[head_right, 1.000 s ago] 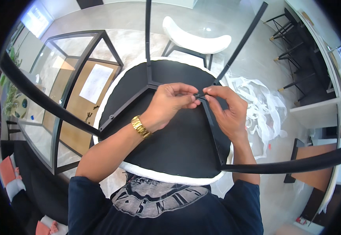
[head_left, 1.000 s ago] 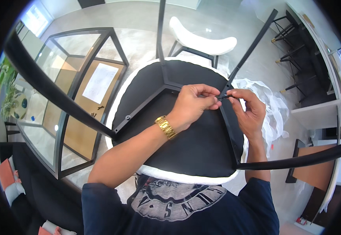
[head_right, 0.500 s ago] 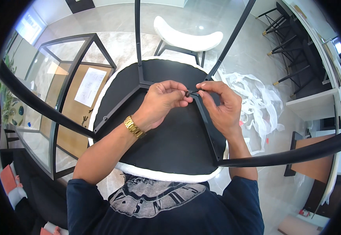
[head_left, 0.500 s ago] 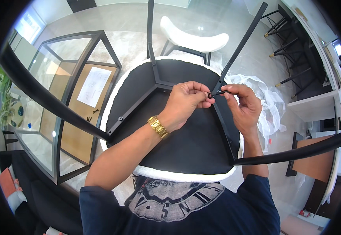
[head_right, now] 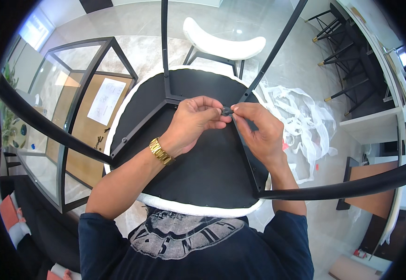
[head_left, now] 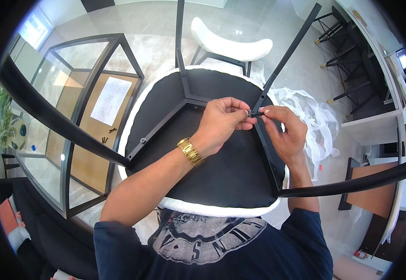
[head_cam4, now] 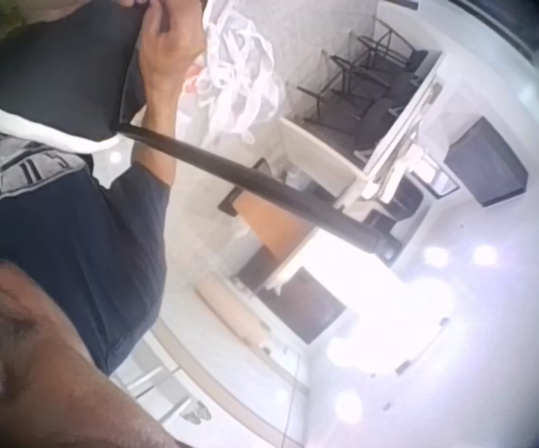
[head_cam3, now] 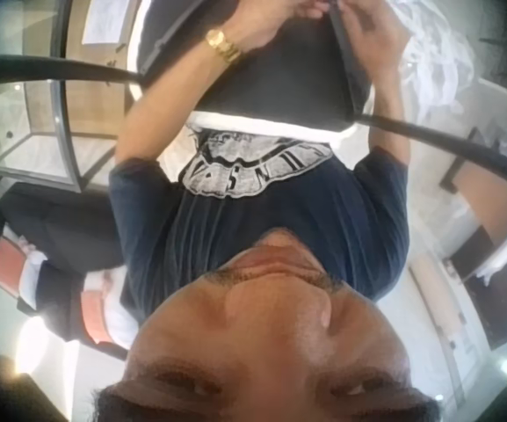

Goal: The person fits small metal screws and washers into the pre-drilled holes of a black chair frame and then places a white seat cushion onto the frame while sitting on the floor.

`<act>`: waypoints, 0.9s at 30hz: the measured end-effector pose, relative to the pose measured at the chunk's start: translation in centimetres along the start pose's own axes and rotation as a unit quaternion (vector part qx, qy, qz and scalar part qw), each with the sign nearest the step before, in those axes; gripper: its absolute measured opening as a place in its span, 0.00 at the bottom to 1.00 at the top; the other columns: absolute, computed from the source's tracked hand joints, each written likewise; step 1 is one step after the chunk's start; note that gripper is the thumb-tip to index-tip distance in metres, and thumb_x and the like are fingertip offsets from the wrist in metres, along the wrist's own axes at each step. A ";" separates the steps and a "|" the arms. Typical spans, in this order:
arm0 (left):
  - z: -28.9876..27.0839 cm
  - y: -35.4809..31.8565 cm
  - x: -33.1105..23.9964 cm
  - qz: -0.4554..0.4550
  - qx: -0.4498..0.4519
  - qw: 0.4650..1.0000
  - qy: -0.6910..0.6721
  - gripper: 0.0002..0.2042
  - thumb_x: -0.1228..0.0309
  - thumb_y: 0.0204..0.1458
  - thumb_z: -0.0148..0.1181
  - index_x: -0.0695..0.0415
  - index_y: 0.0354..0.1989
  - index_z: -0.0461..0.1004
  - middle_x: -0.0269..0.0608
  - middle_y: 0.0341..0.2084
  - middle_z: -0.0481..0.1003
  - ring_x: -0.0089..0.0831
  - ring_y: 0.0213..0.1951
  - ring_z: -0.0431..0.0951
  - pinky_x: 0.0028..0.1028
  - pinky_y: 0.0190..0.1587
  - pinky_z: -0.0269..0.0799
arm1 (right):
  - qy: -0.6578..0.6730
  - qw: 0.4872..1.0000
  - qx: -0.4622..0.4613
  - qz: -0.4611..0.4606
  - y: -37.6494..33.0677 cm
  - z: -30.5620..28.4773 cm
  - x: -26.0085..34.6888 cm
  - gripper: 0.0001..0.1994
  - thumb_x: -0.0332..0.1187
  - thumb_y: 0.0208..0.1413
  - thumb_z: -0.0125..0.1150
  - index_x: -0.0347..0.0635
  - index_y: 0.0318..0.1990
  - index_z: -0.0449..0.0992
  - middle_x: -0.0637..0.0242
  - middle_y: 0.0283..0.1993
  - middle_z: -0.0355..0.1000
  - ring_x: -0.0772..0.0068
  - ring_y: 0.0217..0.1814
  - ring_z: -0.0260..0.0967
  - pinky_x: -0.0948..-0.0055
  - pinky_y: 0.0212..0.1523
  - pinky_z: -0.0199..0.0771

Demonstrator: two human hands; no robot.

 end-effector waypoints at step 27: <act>2.2 14.5 2.0 -0.079 0.093 0.984 0.130 0.05 0.76 0.62 0.57 0.66 0.43 0.74 0.48 0.42 0.78 0.32 0.43 0.83 0.27 0.46 0.80 | 0.010 0.966 0.009 0.260 0.3 -0.1 -13.3 0.05 0.23 0.61 0.64 0.33 0.43 0.80 0.61 0.37 0.82 0.76 0.41 0.80 0.75 0.43 0.78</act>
Point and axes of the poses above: each hand's wrist, its own y-axis towards the middle knuckle, its own z-axis out of the palm, x = y × z, the point moved 2 cm from there along y, towards the middle knuckle
